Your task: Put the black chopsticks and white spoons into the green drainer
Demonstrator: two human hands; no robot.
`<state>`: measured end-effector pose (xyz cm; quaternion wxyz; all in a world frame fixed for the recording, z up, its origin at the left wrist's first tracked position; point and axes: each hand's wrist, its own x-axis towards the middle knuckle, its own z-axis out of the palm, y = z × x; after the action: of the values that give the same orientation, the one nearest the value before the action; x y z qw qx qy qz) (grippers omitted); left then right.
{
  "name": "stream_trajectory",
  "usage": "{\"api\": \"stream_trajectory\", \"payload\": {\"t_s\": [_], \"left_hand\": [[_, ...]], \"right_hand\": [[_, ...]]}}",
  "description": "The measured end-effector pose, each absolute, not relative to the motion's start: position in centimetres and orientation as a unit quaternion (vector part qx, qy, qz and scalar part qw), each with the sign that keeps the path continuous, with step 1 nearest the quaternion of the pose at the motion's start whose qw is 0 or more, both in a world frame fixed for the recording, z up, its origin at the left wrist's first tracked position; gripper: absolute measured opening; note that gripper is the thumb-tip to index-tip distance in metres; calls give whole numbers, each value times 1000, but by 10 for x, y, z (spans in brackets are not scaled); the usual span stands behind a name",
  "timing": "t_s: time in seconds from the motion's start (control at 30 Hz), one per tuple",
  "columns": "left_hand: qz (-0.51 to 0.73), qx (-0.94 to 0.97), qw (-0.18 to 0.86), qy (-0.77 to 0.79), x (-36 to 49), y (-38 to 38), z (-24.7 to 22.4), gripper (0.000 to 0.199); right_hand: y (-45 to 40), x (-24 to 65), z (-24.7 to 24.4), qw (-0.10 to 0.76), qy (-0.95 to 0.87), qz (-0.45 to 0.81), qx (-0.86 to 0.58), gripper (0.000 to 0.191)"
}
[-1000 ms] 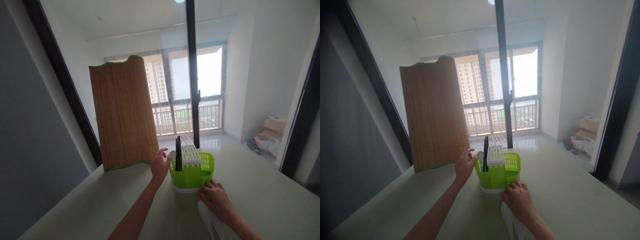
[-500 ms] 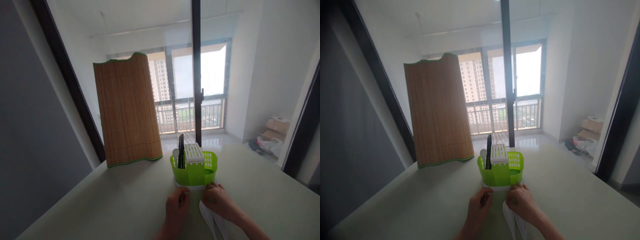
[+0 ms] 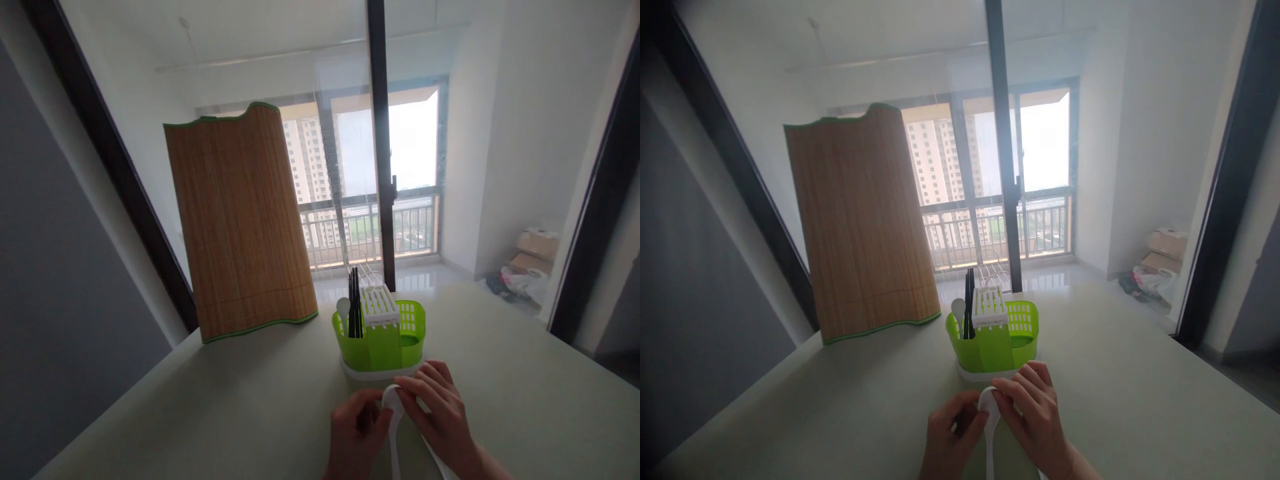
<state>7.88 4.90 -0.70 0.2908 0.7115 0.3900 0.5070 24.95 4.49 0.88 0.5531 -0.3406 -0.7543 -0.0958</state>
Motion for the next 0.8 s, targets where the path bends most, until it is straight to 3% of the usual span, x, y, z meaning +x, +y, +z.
{"api": "stream_trajectory", "payload": {"t_s": [0.23, 0.43, 0.6, 0.8], "left_hand": [[494, 783, 48, 375, 63, 47, 18, 13], [608, 652, -94, 444, 31, 81, 94, 12], [646, 599, -102, 463, 29, 130, 145, 21], [518, 659, -56, 543, 39, 182, 125, 17]], "right_hand": [[37, 250, 10, 531, -789, -96, -294, 30], [42, 248, 10, 538, -777, -89, -313, 28], [44, 246, 6, 519, -790, -96, -312, 26], [49, 246, 3, 520, -780, -105, -331, 20]]}}
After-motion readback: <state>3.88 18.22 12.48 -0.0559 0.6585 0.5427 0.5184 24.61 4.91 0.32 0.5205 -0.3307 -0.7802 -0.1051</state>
